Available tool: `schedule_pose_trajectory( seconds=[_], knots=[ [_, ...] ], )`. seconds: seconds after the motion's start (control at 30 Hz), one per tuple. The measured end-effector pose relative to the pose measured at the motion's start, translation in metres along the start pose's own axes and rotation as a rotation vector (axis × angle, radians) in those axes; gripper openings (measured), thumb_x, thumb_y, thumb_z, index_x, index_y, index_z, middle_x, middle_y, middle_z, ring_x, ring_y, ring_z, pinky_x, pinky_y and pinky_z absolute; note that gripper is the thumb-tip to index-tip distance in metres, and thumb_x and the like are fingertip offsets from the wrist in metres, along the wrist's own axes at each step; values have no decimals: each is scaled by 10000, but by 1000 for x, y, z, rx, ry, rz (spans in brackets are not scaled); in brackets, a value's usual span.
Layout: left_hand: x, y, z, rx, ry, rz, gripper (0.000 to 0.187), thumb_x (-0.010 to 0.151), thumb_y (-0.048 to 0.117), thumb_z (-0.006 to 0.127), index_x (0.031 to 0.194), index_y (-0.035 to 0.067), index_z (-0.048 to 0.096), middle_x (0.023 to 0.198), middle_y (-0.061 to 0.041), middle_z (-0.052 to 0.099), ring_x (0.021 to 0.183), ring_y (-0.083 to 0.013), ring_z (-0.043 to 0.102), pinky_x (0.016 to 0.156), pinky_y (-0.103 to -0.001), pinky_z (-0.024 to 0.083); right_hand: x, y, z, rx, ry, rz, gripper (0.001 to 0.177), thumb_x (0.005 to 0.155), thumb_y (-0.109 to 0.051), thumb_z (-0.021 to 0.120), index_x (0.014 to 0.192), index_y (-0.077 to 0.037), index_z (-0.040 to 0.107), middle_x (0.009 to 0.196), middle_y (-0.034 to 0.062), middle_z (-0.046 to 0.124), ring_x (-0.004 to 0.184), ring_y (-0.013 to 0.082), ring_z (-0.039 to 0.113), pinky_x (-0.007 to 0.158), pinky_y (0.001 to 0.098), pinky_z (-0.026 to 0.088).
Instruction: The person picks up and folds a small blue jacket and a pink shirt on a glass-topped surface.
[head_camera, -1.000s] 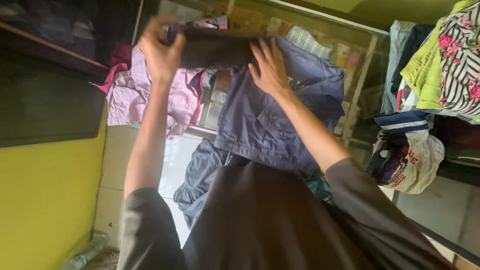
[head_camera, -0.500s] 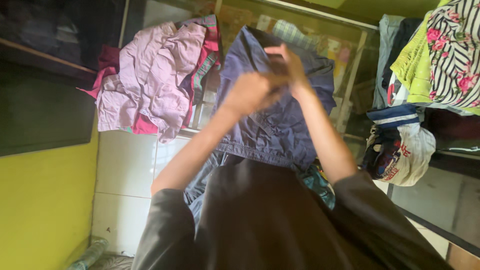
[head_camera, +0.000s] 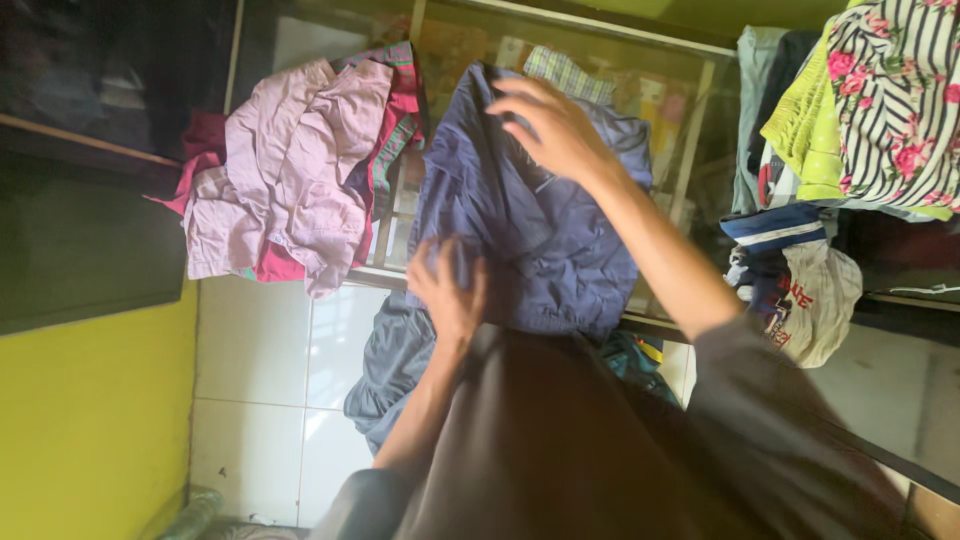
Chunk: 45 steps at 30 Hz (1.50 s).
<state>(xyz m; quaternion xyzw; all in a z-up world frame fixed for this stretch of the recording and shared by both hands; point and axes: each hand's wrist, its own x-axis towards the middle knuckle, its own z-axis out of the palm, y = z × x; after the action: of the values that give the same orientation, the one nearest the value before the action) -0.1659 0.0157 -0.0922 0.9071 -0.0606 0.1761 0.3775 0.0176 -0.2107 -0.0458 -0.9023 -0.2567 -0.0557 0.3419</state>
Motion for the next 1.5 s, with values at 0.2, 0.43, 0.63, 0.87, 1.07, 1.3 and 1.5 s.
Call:
schedule_pose_trajectory(
  seconds=[0.2,0.43,0.63,0.87,1.07,1.3,1.5],
  knots=[
    [-7,-27,-38,241,32,-293,751,817,381,840,1392,-4,547,1290,-235,526,1215,-446,458,1019,-564,319,109,32,67,-209,-233,-398,637,691,-62,811,1288,-141,602,1478,150,575,1380,366,466,1119,462,367],
    [-2,-77,-35,172,-219,-329,414,791,219,837,1127,88,636,1029,-182,703,985,-401,656,876,-486,510,122,58,85,-552,-719,-101,592,634,-121,863,1182,-235,669,1106,8,722,1227,233,558,1095,519,346],
    [61,-83,-26,74,-203,-296,437,872,223,835,1212,152,571,926,-150,763,856,-388,732,717,-518,545,92,87,18,-538,-624,48,276,693,-193,831,942,-210,714,968,34,680,1026,303,602,820,534,487],
    [114,-77,-28,96,12,162,442,716,97,857,1129,121,702,946,-126,699,899,-347,683,800,-436,542,35,74,-62,-304,-234,46,154,922,-139,747,1052,-98,676,959,121,713,939,349,673,778,468,489],
    [50,-46,-39,308,-316,405,360,679,70,819,1025,168,800,829,-78,684,776,-309,634,634,-415,491,-92,39,-97,-387,108,-124,240,758,87,721,833,-63,550,1336,50,724,1303,289,650,1033,406,537],
    [-36,-6,-16,-76,-652,735,461,807,219,756,1262,151,714,1258,-34,646,1120,-214,616,941,-414,481,-205,34,-75,-415,27,65,321,664,102,755,883,-89,620,1279,93,675,1220,312,616,986,432,507],
    [-46,-22,9,-35,-836,684,484,803,243,776,1275,179,690,1212,-55,623,1091,-250,576,941,-435,459,-220,46,-43,-396,45,190,492,621,106,731,1073,-72,648,1306,115,595,1194,375,606,979,465,510]
  ],
)
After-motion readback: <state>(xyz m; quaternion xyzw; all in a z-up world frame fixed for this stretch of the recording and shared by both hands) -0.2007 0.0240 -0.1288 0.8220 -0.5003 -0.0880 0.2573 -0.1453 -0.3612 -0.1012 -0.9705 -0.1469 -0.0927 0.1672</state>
